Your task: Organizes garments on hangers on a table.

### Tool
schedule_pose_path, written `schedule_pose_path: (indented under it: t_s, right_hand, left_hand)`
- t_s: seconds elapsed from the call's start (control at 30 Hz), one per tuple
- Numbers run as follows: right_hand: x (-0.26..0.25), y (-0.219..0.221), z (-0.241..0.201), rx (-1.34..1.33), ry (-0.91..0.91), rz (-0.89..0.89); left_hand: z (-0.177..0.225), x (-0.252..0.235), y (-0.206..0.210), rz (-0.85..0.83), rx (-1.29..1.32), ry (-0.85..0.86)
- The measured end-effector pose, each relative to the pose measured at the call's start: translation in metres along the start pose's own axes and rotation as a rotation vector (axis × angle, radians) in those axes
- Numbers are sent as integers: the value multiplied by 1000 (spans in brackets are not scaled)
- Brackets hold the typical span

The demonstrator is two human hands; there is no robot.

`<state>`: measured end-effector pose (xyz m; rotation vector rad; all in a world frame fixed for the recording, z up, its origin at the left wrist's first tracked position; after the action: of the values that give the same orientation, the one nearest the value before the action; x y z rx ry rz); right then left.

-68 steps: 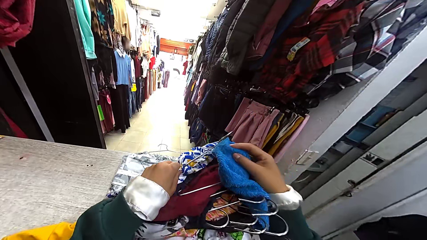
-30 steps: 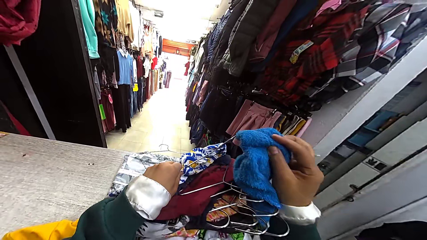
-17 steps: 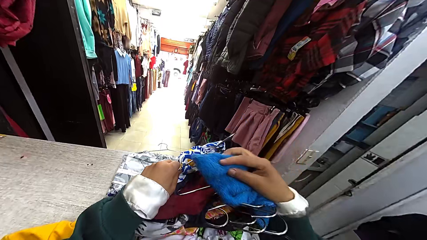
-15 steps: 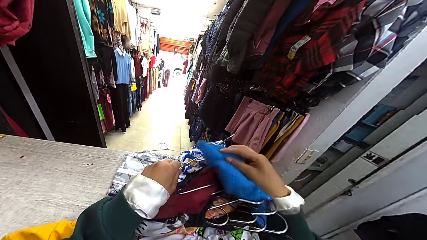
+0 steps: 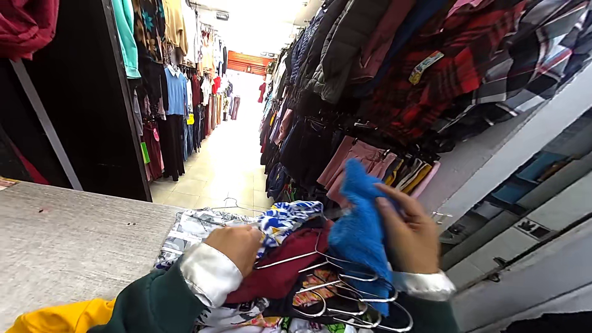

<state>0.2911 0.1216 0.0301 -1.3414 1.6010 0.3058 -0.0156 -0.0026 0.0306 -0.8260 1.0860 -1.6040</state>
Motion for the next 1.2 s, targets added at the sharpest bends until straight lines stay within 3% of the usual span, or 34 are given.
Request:
schedule_pose_path:
  t_s: [0.1, 0.2, 0.27, 0.33, 0.43, 0.5, 0.57, 0.67, 0.8, 1.03, 1.2]
  right_hand:
    - [3, -5, -23, -253, -60, 22]
    - [8, 9, -5, -162, -189, -359]
    - [11, 21, 0, -125, -207, -667]
    - [13, 24, 0, -143, -160, -803]
    - [15, 24, 0, -143, -136, -817]
    - [15, 27, -2, -137, -145, -802]
    - [15, 28, -5, -127, -148, -794]
    - [16, 32, -10, -107, -132, -781]
    - [13, 36, -18, -102, -138, -774]
    - [15, 35, -20, -104, -140, -775]
    - [15, 35, -17, -118, -142, -762]
  left_hand:
    - [18, 12, 9, -13, -156, 51]
    - [26, 18, 9, -102, -255, 12]
    - [33, 18, -5, -265, -208, -81]
    - [26, 16, -9, -212, -108, -82]
    - [-6, 6, -15, 19, 107, -90]
    - [-41, -17, -30, 88, 102, -173]
    - [-80, -46, -42, 39, -2, -332]
    - [-118, -71, -38, -162, -75, -615]
    - [-193, -100, 13, -153, -32, -670]
    - [-187, -101, 11, -77, 185, -692]
    - [-134, -61, -36, 284, 425, -411]
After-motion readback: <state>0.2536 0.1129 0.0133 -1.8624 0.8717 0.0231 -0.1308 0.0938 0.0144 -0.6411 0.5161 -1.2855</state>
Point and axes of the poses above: each hand's wrist, its own x-axis away from the middle knuckle, its own y-axis out of the palm, z = x × y, the point moved 1 cm from there along -x, towards the middle knuckle, and after that the axes turned 4 degrees about -z, right-handed, at the moved point
